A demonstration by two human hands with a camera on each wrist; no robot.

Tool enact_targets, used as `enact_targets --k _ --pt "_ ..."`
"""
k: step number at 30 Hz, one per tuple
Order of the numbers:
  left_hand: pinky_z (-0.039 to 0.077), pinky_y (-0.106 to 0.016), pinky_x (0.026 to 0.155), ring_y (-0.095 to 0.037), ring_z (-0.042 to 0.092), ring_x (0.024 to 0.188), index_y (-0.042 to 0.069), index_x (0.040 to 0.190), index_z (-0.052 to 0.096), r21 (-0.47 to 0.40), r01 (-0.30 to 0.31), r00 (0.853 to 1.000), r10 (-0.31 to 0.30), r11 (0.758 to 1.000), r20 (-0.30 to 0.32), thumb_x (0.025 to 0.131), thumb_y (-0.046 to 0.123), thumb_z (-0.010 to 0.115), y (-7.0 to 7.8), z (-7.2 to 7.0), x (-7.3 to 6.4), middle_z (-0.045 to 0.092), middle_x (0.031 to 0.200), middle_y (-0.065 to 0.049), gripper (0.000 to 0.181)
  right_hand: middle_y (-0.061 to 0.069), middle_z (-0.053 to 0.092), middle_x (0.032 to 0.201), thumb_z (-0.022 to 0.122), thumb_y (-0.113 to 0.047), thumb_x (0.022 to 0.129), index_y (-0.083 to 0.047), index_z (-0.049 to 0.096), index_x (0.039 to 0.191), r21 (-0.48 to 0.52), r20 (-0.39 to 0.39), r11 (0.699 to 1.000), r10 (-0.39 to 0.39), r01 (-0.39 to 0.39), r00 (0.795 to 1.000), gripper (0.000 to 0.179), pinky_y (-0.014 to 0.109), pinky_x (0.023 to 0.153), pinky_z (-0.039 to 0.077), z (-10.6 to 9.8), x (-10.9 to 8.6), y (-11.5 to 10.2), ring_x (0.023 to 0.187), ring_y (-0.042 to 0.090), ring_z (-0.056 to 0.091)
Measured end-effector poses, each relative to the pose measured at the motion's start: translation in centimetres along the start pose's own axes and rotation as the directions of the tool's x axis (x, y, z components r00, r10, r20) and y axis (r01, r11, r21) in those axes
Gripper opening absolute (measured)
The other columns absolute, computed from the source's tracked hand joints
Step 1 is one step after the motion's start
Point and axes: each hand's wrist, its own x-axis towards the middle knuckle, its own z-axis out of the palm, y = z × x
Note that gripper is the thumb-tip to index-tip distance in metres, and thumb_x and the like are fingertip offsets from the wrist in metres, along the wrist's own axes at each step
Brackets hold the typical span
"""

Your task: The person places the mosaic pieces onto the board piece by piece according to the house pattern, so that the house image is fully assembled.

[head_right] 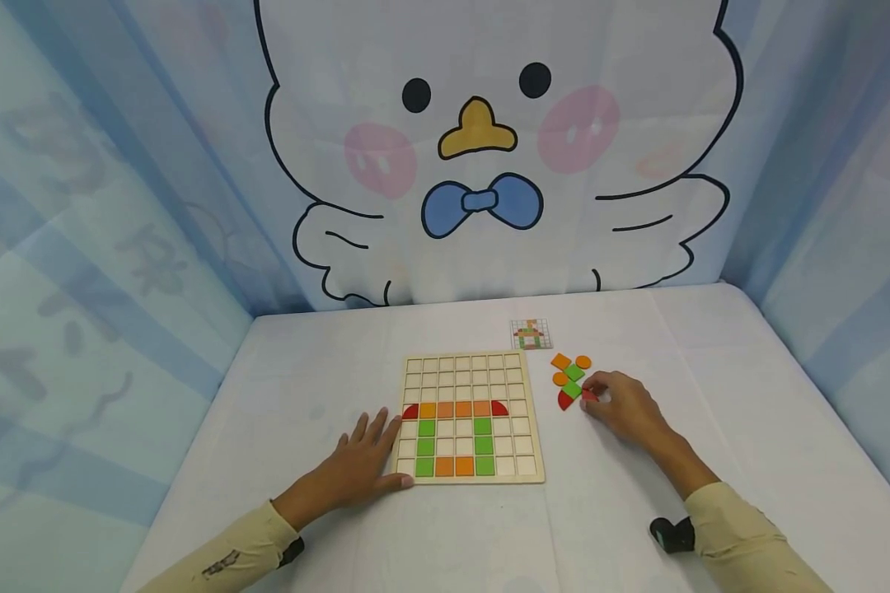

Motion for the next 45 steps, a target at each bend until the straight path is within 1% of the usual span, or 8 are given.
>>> enact_targets --k 6,12,15,21,27,30,40,45 --pt "0.029 -0.070 0.106 -0.049 0.017 0.146 0.013 0.156 0.022 -0.011 0.007 1.000 -0.007 1.000 0.005 0.082 0.076 0.051 0.1 -0.2 -0.1 0.018 0.163 -0.018 0.101 0.014 0.066 0.101 0.072 -0.010 0.087 -0.004 0.066 0.115 -0.004 0.007 0.999 -0.047 0.047 0.999 0.029 0.045 0.082 0.051 0.1 0.1 -0.1 0.091 0.028 0.054" --pt "0.029 -0.070 0.106 -0.049 0.017 0.146 0.013 0.156 0.022 -0.012 0.002 1.000 -0.002 1.000 0.005 0.083 0.076 0.050 0.1 -0.2 -0.1 0.017 0.163 -0.019 0.101 0.011 0.066 0.099 0.070 -0.010 0.089 -0.006 0.067 0.115 -0.032 0.014 0.995 -0.099 0.100 0.995 0.027 0.030 0.068 0.044 0.2 0.0 0.2 0.081 0.021 0.052" --pt "0.029 -0.070 0.106 -0.050 0.017 0.146 0.013 0.156 0.023 -0.012 -0.002 1.000 0.002 1.000 0.003 0.083 0.076 0.052 0.1 -0.2 -0.2 0.018 0.162 -0.019 0.101 0.013 0.066 0.097 0.070 -0.011 0.088 -0.007 0.066 0.116 -0.030 0.021 0.995 -0.091 0.091 0.996 0.029 0.030 0.064 0.044 0.1 0.0 0.1 0.077 0.020 0.051" --pt "0.029 -0.070 0.106 -0.050 0.017 0.146 0.012 0.156 0.023 -0.013 0.000 1.000 0.000 1.000 0.007 0.083 0.075 0.052 0.1 -0.4 -0.2 0.018 0.162 -0.019 0.101 0.013 0.069 0.095 0.073 -0.012 0.086 -0.008 0.061 0.112 0.025 0.013 0.996 -0.087 0.087 0.996 0.029 0.032 0.068 0.052 -0.4 0.4 -0.6 0.083 0.023 0.057" --pt "0.029 -0.069 0.106 -0.049 0.017 0.146 0.012 0.156 0.023 -0.008 -0.001 1.000 0.001 1.000 0.005 0.083 0.076 0.051 0.2 -0.4 -0.2 0.018 0.162 -0.019 0.101 0.008 0.069 0.090 0.072 -0.010 0.086 -0.008 0.067 0.105 0.112 0.022 0.984 -0.143 0.139 0.990 0.019 0.024 0.059 0.044 -0.4 1.1 -1.9 0.076 0.018 0.054" --pt "0.029 -0.069 0.106 -0.049 0.016 0.147 0.013 0.156 0.022 -0.009 -0.002 1.000 0.002 1.000 0.006 0.083 0.076 0.050 0.2 -0.4 -0.2 0.017 0.163 -0.019 0.101 0.006 0.067 0.089 0.071 -0.011 0.087 -0.008 0.068 0.105 0.137 0.057 0.980 -0.153 0.144 0.987 0.019 0.023 0.058 0.045 -0.1 1.5 -2.6 0.073 0.016 0.054" --pt "0.029 -0.069 0.106 -0.049 0.016 0.147 0.013 0.156 0.022 -0.012 -0.001 1.000 0.001 1.000 0.006 0.082 0.077 0.050 0.1 -0.2 -0.1 0.017 0.163 -0.019 0.102 0.008 0.067 0.092 0.070 -0.011 0.088 -0.012 0.066 0.106 0.270 0.160 0.942 -0.246 0.197 0.956 0.018 0.028 0.053 0.050 1.7 2.7 -6.0 0.061 0.016 0.055" --pt "0.029 -0.069 0.106 -0.049 0.016 0.147 0.014 0.157 0.022 -0.004 0.004 1.000 -0.004 1.000 0.004 0.083 0.077 0.050 0.1 -0.1 -0.1 0.017 0.163 -0.018 0.101 0.005 0.068 0.093 0.068 -0.011 0.088 -0.014 0.068 0.105 0.284 0.173 0.927 -0.301 0.245 0.938 0.017 0.028 0.054 0.050 2.8 3.5 -8.0 0.070 0.016 0.057"
